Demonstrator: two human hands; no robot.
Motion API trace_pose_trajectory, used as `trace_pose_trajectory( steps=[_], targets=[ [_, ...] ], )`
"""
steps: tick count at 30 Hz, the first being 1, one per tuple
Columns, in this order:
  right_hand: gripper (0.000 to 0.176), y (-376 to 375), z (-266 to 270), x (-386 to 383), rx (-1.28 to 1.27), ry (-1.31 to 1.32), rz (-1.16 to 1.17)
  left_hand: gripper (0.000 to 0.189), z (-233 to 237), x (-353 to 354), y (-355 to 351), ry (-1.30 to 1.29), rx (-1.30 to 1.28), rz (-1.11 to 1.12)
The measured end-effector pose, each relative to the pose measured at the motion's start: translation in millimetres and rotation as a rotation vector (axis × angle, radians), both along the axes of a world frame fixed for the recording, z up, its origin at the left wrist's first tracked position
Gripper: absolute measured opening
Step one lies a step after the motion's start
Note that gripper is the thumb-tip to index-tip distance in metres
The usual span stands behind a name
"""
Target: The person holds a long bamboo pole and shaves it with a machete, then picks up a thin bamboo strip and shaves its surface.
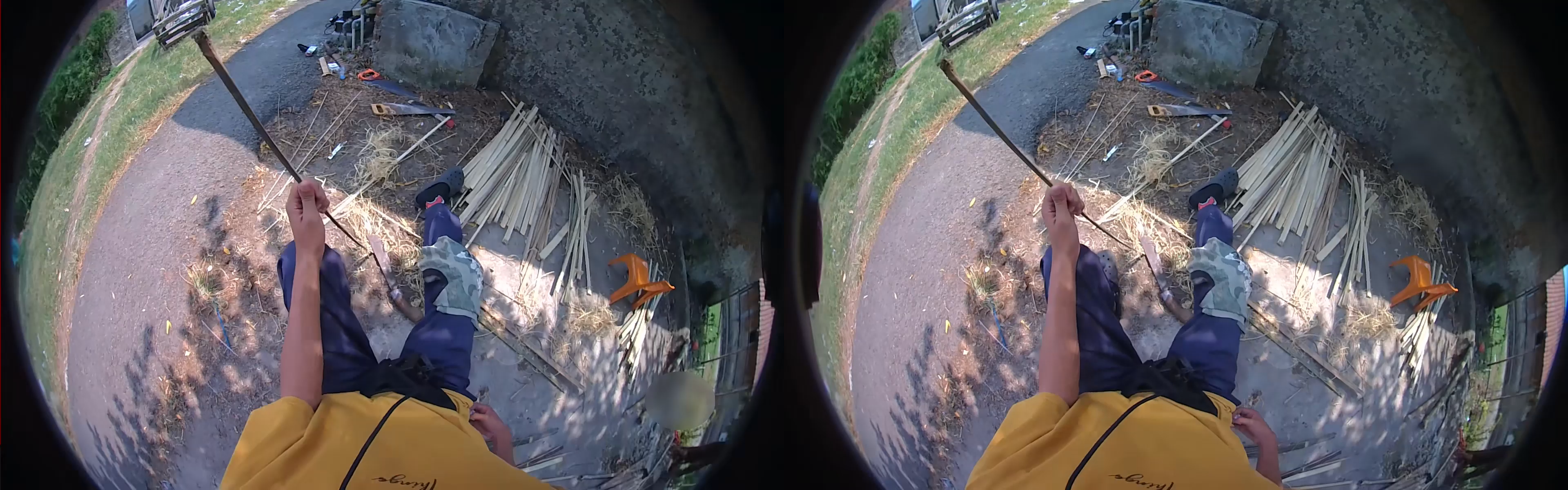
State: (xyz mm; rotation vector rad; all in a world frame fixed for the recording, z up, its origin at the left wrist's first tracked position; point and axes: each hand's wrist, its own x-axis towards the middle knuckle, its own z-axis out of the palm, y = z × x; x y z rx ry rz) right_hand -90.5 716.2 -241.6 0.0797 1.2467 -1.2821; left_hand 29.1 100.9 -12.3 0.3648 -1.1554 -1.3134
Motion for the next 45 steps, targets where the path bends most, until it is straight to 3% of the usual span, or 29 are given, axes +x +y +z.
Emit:
trace_pose_trajectory(
  steps=[1, 2, 3, 7, 9, 13, 15, 19, 21, 24, 25, 27, 28, 29, 31, 35, 37, 41, 43, 45],
  targets=[
    [0.023, 5.2, -15.1, -0.9, -0.063, 0.055, 0.017, 0.038, -1.2, 1.7, -3.5, 0.003, -0.013, -0.025],
    [0.035, -14.3, 4.7, 9.1, -0.053, 0.087, -0.034, 0.038, -1.4, 0.6, -5.2, 0.003, 0.001, -0.009],
    [0.044, -10.0, -19.7, 10.6, -0.085, 0.125, -0.058, 0.039, 2.2, 0.4, -2.8, 0.013, 0.013, -0.017],
    [0.042, -44.4, -12.0, 31.3, -0.131, 0.389, -0.181, 0.041, 2.9, -1.2, 0.1, -0.024, -0.027, -0.027],
    [0.041, -50.0, -5.8, 42.7, -0.034, 0.523, -0.359, 0.042, 2.5, -3.1, 0.7, -0.036, -0.066, -0.039],
    [0.037, -66.3, -3.3, 61.0, -0.001, 0.525, -0.626, 0.042, 5.9, -9.3, 5.7, -0.024, -0.049, -0.037],
    [0.024, -74.5, -10.4, 63.2, 0.045, 0.579, -0.818, 0.040, 6.9, -11.9, 5.2, -0.011, -0.055, -0.063],
    [0.010, -92.7, -21.4, 52.7, 0.160, 0.853, -0.788, 0.039, 4.1, -13.3, 4.2, -0.017, -0.101, -0.091],
    [0.006, -97.5, -9.9, 46.6, 0.653, 1.149, -0.618, 0.040, 5.6, -14.0, 9.0, -0.059, -0.074, -0.077],
    [0.009, -92.9, -27.8, 31.4, 0.541, 1.251, -0.613, 0.040, 6.9, -13.2, 9.3, -0.083, -0.091, -0.071],
    [0.009, -96.0, -40.4, 25.0, 0.533, 1.245, -0.608, 0.040, 6.9, -13.9, 9.0, -0.088, -0.101, -0.089],
    [0.018, -104.4, -62.0, 7.4, 0.226, 0.790, -0.718, 0.040, 6.8, -16.0, 9.4, -0.081, -0.078, -0.098],
    [0.025, -110.2, -48.4, 9.3, 0.285, 0.996, -0.523, 0.040, 6.5, -16.4, 9.9, -0.078, -0.080, -0.107],
    [0.025, -104.1, -55.8, 8.6, 0.282, 0.992, -0.520, 0.040, 7.1, -15.2, 10.2, -0.073, -0.086, -0.114],
    [0.018, -93.6, -65.4, -3.5, 0.115, 0.705, -0.536, 0.039, 7.5, -14.3, 7.3, -0.073, -0.090, -0.106],
    [0.011, -77.2, -4.0, 18.1, 0.033, 0.831, -0.315, 0.038, 2.8, -10.6, 5.2, -0.028, -0.110, -0.163],
    [0.024, -80.5, 16.5, 19.5, 0.086, 0.741, -0.244, 0.040, 4.1, -11.2, 4.4, -0.048, -0.108, -0.135],
    [0.012, -98.2, -19.8, 12.3, 0.108, 1.040, -0.218, 0.039, 4.5, -10.5, 3.4, -0.055, -0.121, -0.145],
    [0.016, -107.0, -30.2, 10.3, 0.232, 0.920, -0.445, 0.038, 5.4, -10.3, 2.5, -0.029, -0.119, -0.153],
    [0.021, -115.5, -29.1, 15.6, 0.205, 0.939, -0.518, 0.039, 5.9, -8.8, 4.4, -0.030, -0.118, -0.157]
  ],
)
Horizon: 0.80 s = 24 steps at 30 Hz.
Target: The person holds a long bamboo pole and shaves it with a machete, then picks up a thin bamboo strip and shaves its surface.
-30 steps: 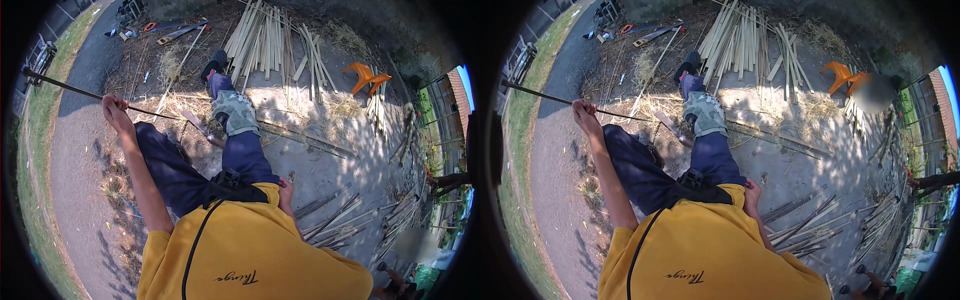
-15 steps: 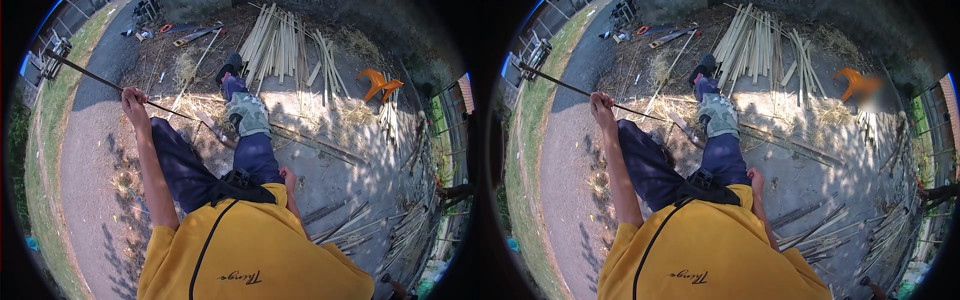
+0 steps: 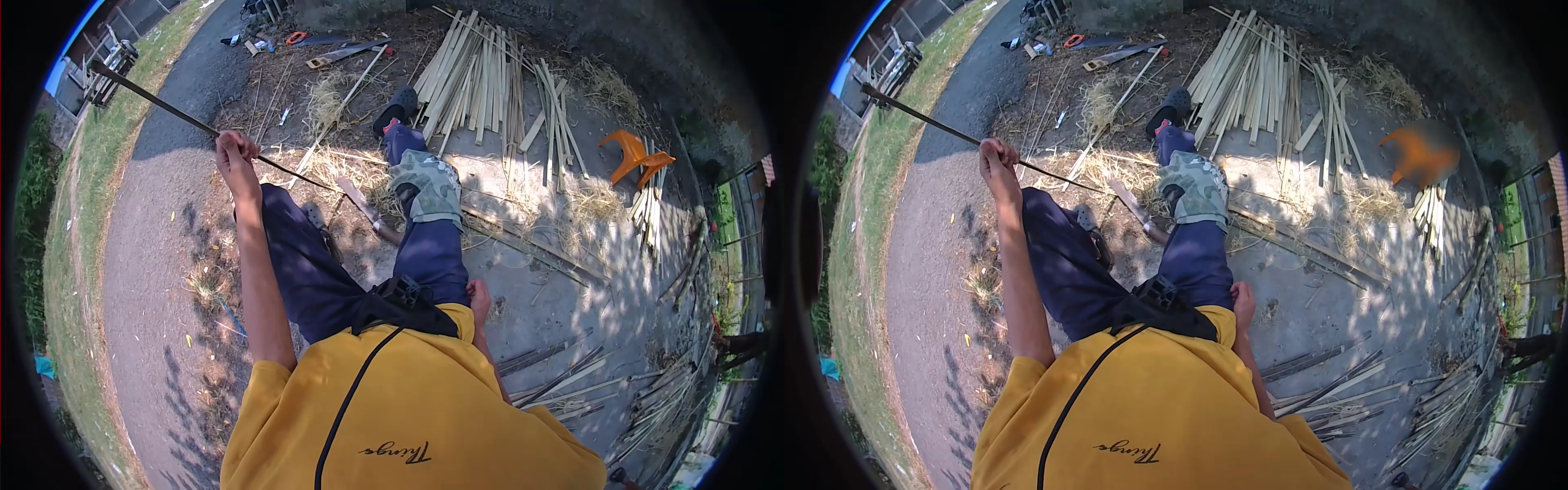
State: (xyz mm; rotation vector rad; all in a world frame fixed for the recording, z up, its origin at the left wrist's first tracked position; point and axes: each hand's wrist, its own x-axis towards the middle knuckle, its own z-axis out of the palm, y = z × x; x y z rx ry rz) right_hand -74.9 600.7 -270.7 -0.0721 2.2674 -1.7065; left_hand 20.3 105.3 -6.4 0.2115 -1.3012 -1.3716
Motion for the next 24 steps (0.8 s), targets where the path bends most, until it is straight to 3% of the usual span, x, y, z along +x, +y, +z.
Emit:
trace_pose_trajectory(
  steps=[2, 5, 6, 7, 9, 11, 13, 15, 17, 18, 20, 22, 24],
  targets=[
    [0.027, -3.8, -7.6, 0.4, -0.046, 0.031, -0.050, 0.039, -1.6, 2.1, -3.7, -0.003, 0.019, 0.003],
    [0.015, 14.8, -20.3, -18.5, -0.099, 0.020, 0.077, 0.040, -1.4, 2.7, -11.2, -0.005, 0.016, -0.016],
    [0.008, 30.3, -9.7, -26.2, 0.076, 0.055, 0.363, 0.040, 0.9, 1.7, -13.7, 0.006, 0.013, 0.000],
    [0.010, 42.1, 12.8, -31.8, 0.258, 0.085, 0.645, 0.039, 3.3, 1.7, -14.8, -0.009, 0.029, -0.022],
    [0.030, 46.0, 119.4, -50.9, 0.243, -0.478, 0.783, 0.038, 9.5, 2.8, -15.1, -0.049, 0.083, -0.048],
    [0.036, 37.7, 176.5, -84.5, 0.549, -0.207, 0.857, 0.033, 13.7, 0.0, -21.7, -0.093, 0.059, -0.023],
    [0.029, -1.1, 201.1, -113.8, 0.303, 0.143, 0.633, 0.031, 31.0, -4.8, -17.3, -0.139, 0.060, 0.059],
    [0.026, -88.4, 227.5, -118.0, -0.053, 0.192, 0.410, 0.029, 42.8, -9.2, -22.3, -0.098, 0.025, 0.090],
    [0.021, -172.3, 206.7, -124.4, -0.113, 0.053, 0.566, 0.031, 44.8, -9.8, -35.7, -0.112, 0.025, 0.080],
    [0.022, -212.6, 170.7, -128.1, -0.047, 0.065, 0.675, 0.033, 46.2, -10.4, -41.5, -0.125, 0.017, 0.058],
    [0.031, -280.4, 75.5, -126.6, 0.342, 0.274, 0.890, 0.043, 45.8, -12.1, -49.0, -0.142, 0.062, 0.032],
    [0.042, -314.8, -30.7, -111.3, 0.671, 0.280, 1.063, 0.053, 38.3, -13.2, -60.0, -0.086, 0.129, -0.120],
    [0.048, -320.8, -121.4, -95.0, 1.108, 0.311, 1.160, 0.058, 37.8, -14.3, -63.8, -0.121, 0.113, -0.090]
  ],
)
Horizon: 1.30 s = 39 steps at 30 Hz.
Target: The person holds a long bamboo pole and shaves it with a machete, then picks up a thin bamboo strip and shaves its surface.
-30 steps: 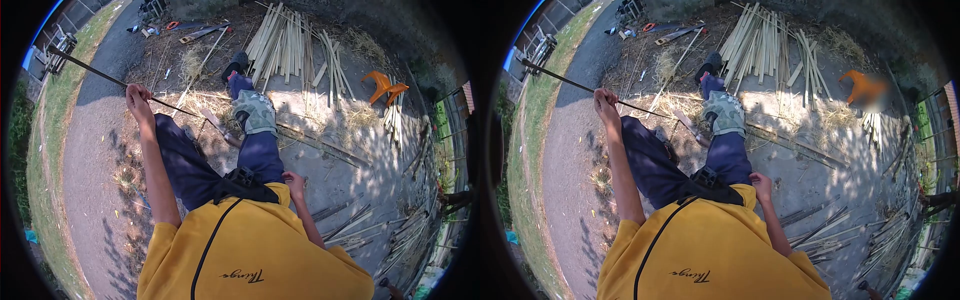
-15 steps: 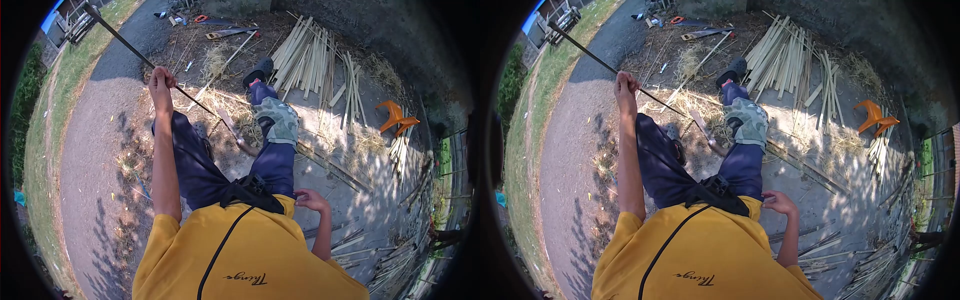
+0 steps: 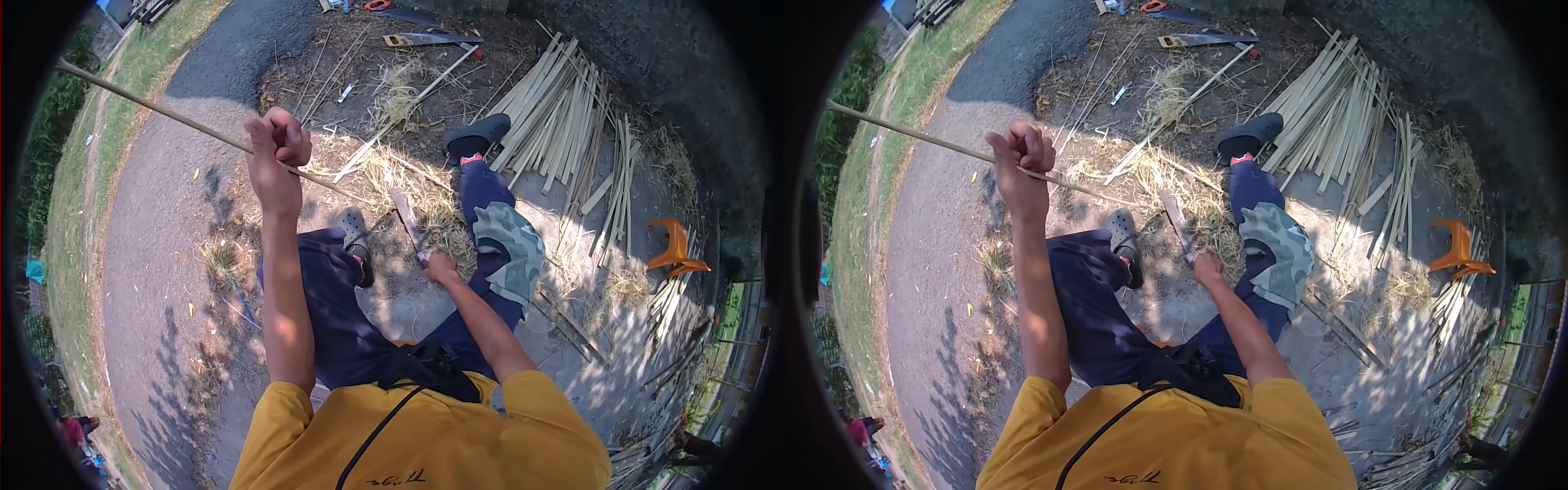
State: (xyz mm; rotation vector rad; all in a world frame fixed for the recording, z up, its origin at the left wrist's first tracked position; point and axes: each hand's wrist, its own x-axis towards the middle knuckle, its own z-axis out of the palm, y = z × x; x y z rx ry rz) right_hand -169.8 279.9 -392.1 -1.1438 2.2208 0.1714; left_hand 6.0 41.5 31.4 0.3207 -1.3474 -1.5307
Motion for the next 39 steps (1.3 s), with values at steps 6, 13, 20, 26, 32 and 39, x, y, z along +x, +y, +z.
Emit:
trace_pose_trajectory(
  steps=[6, 13, 20, 26, 32, 39],
  targets=[
    [0.058, 15.1, -70.6, 35.0, -0.113, 0.119, -0.321, 0.053, -4.4, 15.0, -7.6, 0.075, 0.003, -0.008],
    [0.058, 10.8, -25.8, 17.7, -0.043, 0.020, -0.155, 0.037, -8.9, 17.7, 1.0, 0.122, -0.090, -0.081],
    [0.063, -2.4, -10.6, 7.2, -0.023, -0.117, -0.321, 0.022, -0.1, 11.1, 16.1, 0.113, -0.181, 0.117],
    [0.043, -25.0, 51.2, 0.5, -0.137, -0.291, -0.498, 0.033, 33.5, 12.9, 27.1, 0.180, -0.115, -0.037],
    [0.037, 0.5, 99.9, 11.1, -0.451, -0.921, -0.792, 0.062, 65.3, -4.0, 23.8, -0.172, -0.019, -0.182],
    [0.019, 29.2, 239.2, 16.5, -0.707, -1.063, -0.684, 0.068, 60.9, -27.7, 15.8, -0.160, -0.102, -0.112]
  ],
)
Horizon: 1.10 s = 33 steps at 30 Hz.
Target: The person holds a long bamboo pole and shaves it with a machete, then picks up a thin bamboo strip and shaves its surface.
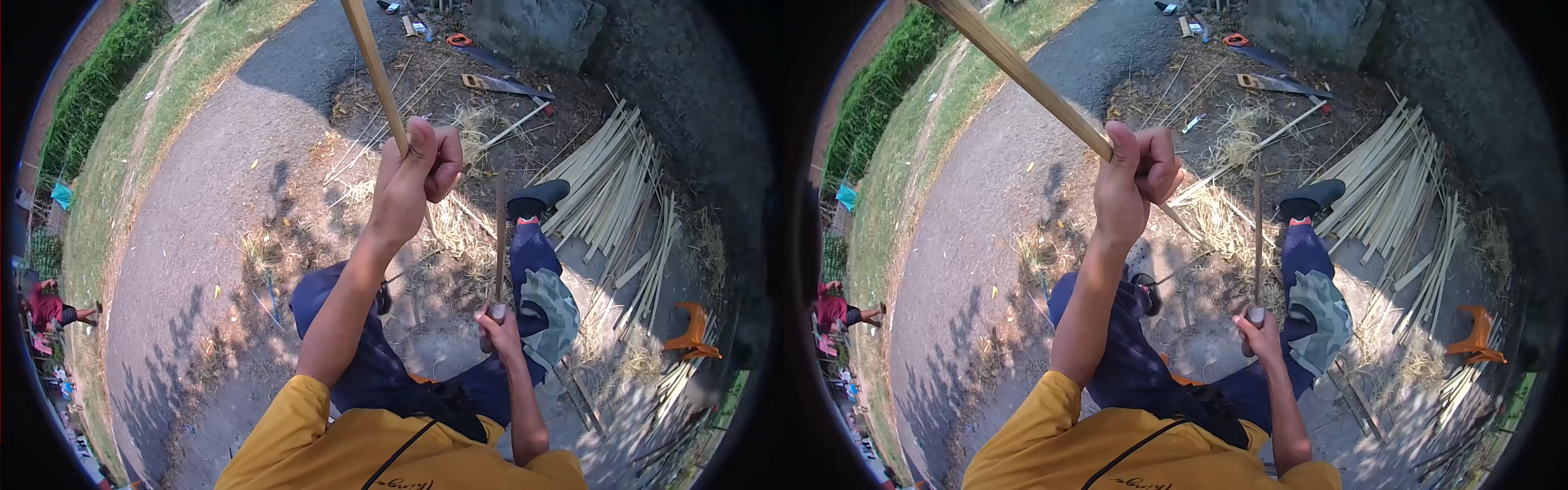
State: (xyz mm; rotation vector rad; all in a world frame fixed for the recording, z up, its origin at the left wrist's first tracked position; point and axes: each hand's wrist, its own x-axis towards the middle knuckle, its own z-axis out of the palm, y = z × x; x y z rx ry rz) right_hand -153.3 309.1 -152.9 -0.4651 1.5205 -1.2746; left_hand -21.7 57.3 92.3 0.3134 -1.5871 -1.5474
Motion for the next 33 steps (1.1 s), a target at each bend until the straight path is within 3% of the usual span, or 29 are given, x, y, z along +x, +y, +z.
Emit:
trace_pose_trajectory(
  steps=[2, 7, 10, 13, 15, 16, 21, 23, 26, 28, 29, 32, 33],
  targets=[
    [0.016, -3.4, 15.9, 7.8, -0.033, 0.141, -0.028, 0.066, -0.4, 2.5, -8.2, 0.027, 0.028, 0.010],
    [0.022, -22.7, 48.8, 46.0, -0.039, 0.108, 0.056, 0.058, -8.0, 12.6, -10.1, 0.281, 0.153, 0.134],
    [0.023, -38.4, 68.9, 65.1, -0.175, 0.099, 0.122, 0.060, -21.0, 33.8, 4.0, 0.332, 0.114, 0.126],
    [0.032, -47.7, 74.1, 70.8, -0.219, 0.213, 0.203, 0.056, -33.0, 47.0, 15.5, 0.503, 0.184, 0.186],
    [0.042, -53.5, 73.7, 71.5, -0.220, 0.362, 0.411, 0.056, -36.0, 54.8, 19.1, 0.466, 0.106, 0.167],
    [0.044, -54.9, 69.4, 73.4, -0.243, 0.414, 0.398, 0.056, -39.6, 60.5, 20.3, 0.500, 0.114, 0.192],
    [0.043, -51.1, 5.5, 76.5, -0.135, 0.361, 0.413, 0.057, -44.7, 78.2, 15.5, 0.462, -0.006, 0.109],
    [0.042, -54.4, 15.5, 77.2, -0.091, 0.377, 0.420, 0.057, -44.3, 82.1, 11.3, 0.484, -0.006, 0.086],
    [0.043, -53.0, 30.5, 79.7, -0.033, 0.162, 0.488, 0.058, -42.4, 82.1, 13.8, 0.483, -0.044, 0.018],
    [0.042, -55.1, 27.1, 81.7, -0.258, 0.255, 0.445, 0.058, -40.3, 79.3, 14.0, 0.456, -0.088, -0.038],
    [0.042, -54.9, 22.0, 82.1, -0.253, 0.254, 0.445, 0.058, -39.9, 77.6, 14.2, 0.452, -0.098, -0.035],
    [0.015, -59.2, 6.2, 73.8, 0.005, 0.085, 0.406, 0.059, -39.9, 75.8, 14.0, 0.444, -0.118, -0.033],
    [0.015, -61.8, 0.1, 69.5, 0.005, 0.090, 0.406, 0.059, -39.9, 74.7, 14.3, 0.436, -0.126, -0.036]
  ],
)
